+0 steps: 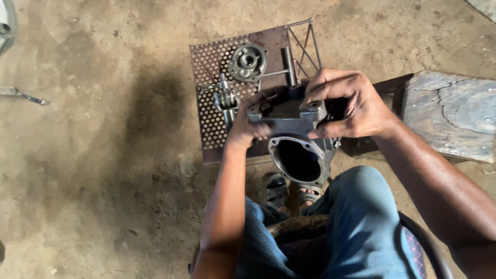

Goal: The person assembles an engine block by inserting a crankshaft, placing a cylinder liner, and securing a cylinder head with bolts. They use a screwdriver to tighten the bolts and adjust the components on a perforated metal workbench.

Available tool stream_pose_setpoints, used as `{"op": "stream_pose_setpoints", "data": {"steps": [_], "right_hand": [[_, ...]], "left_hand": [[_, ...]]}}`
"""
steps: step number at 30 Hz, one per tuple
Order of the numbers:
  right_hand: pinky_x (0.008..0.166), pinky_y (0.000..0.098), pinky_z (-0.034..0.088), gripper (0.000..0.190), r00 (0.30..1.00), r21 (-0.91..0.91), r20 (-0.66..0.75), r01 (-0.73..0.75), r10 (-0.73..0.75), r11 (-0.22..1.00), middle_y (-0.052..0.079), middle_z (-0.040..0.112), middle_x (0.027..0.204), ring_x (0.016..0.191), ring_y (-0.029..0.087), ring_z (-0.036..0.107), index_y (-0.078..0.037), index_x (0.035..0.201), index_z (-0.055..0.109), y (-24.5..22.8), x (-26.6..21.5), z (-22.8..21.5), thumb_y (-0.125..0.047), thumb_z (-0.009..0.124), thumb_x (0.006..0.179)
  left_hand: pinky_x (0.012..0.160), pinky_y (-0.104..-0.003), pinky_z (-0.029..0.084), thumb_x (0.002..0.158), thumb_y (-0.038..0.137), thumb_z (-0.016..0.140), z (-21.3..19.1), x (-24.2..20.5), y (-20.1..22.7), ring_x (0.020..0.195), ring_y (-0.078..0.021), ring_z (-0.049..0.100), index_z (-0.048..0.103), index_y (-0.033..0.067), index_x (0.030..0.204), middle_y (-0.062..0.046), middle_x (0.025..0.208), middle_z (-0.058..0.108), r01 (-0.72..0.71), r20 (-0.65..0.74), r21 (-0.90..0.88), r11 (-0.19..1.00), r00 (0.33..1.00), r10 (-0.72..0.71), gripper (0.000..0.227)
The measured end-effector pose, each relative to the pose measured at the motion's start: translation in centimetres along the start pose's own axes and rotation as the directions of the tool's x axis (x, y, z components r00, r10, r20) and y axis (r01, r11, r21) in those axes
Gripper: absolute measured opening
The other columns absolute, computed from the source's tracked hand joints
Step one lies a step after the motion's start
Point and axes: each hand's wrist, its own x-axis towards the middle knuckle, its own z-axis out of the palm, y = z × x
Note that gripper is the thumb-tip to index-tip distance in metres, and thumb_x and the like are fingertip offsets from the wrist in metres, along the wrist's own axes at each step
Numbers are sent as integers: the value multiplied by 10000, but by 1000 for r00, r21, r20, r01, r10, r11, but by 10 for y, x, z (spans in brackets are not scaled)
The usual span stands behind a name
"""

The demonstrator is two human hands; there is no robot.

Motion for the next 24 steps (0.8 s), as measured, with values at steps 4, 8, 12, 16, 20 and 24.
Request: {"op": "stream_pose_setpoints", "data": {"steps": [4, 8, 12, 16, 20, 24], "right_hand": [[940, 354, 575, 503, 999, 69, -33, 6, -3, 998, 56, 724, 1081, 1027, 197, 705, -92, 1066, 767, 17, -3, 7, -184, 951, 608], [815, 297, 533, 470, 994, 246, -105, 39, -13, 968, 79, 738, 1003, 902, 175, 699, -64, 1089, 777, 43, -4, -5, -188, 913, 657], [893, 328, 527, 451, 999, 329, -38, 35, -24, 944, 103, 743, 1043, 967, 200, 690, -35, 1100, 769, 58, 6, -24, -193, 913, 704], [1002, 383, 531, 440, 996, 281, 62, -74, 59, 957, 103, 748, 1077, 1063, 238, 696, -52, 1141, 774, 79, 16, -31, -182, 901, 741], [993, 416, 586, 374, 955, 196, 201, -257, 218, 946, 88, 786, 1095, 1026, 237, 747, -96, 1136, 786, 121, 34, -39, -231, 886, 802], [1048, 400, 532, 542, 931, 101, 271, -280, 244, 955, 91, 763, 1203, 1117, 230, 722, -91, 1287, 728, 160, 46, -27, -285, 857, 798]], "left_hand": [[1132, -353, 518, 765, 338, 930, 13, -13, 25, 1255, -231, 670, 551, -71, 1447, -165, 1358, 683, -122, 36, 96, 988, 992, 119, 881], [1039, -317, 561, 830, 336, 877, 40, -7, 36, 1151, -205, 712, 581, -56, 1433, -142, 1273, 732, -88, -147, 182, 979, 982, 116, 777], [974, -303, 578, 869, 354, 850, 58, -4, 17, 1061, -201, 731, 693, -61, 1290, -146, 1174, 765, -81, -319, 216, 973, 936, 149, 611], [848, -303, 560, 839, 344, 880, 65, 0, -21, 920, -175, 689, 718, -60, 1147, -109, 1058, 743, -77, -568, 110, 991, 813, 126, 533], [822, -309, 548, 849, 311, 873, 75, 2, -49, 887, -164, 668, 708, -49, 1092, -86, 1015, 726, -68, -717, 77, 995, 689, 103, 465], [877, -296, 537, 869, 268, 843, 80, 6, -60, 932, -148, 662, 721, -55, 1125, -86, 1049, 724, -89, -776, 2, 996, 628, 58, 430]]}}
